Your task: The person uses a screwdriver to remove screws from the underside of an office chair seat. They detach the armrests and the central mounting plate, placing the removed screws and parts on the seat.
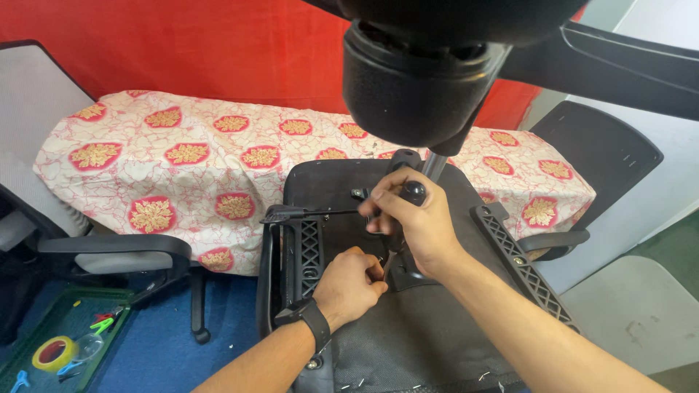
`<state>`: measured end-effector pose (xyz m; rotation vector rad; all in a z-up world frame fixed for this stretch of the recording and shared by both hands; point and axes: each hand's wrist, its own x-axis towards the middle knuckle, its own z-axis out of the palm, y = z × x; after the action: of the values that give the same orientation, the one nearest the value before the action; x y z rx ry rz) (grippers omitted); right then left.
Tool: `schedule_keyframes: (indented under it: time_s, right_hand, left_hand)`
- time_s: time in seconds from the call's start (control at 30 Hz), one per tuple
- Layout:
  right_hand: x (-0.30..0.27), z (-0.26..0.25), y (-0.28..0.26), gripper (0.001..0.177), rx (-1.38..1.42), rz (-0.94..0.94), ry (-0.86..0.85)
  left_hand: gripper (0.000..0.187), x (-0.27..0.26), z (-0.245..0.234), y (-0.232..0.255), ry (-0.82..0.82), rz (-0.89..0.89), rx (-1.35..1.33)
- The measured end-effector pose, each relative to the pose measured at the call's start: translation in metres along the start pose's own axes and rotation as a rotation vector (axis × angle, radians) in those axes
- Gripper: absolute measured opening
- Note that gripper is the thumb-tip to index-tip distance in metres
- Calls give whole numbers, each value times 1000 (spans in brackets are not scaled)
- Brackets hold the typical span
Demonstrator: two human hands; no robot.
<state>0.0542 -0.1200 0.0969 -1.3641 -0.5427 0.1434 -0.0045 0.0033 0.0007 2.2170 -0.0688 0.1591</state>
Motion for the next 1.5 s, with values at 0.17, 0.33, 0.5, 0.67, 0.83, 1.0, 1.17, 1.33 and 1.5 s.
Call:
schedule_keyframes:
  time_s: [0.17,0.33,0.5,0.67,0.83,1.0,1.17,1.33,1.5]
  right_hand:
    - [1,9,7,32,-35,-44,110]
    - [1,8,-3,52,100,58,49]
    - [5,0,-8,36,233,151,41]
    - [9,-4,-8,36,169,67,56]
    - [7,13,5,34,77,-43,209]
    - [9,36,13,32,-73,-139,434]
    - [8,39,4,36,-182,-144,510]
    - [1,34,-14,30,-557,-201,331]
    - [-10,29,-43,17,-889,-50,44]
  left_hand:
    - [15,0,-1,2,3,3,-14]
    - [17,1,-4,2,-32,-29,-13]
    - [15,4,-5,-1,-46,-22,8]
    - [17,5,-7,-2,-47,-4,-53]
    - [34,7,-7,-8,-12,23,-101]
    - [34,10,-4,-18,24,55,-102]
    - [28,13,-3,-20,22,86,-87]
    - [24,13,-5,-17,-12,58,-86]
    - [19,14,-5,-19,13,106,-45]
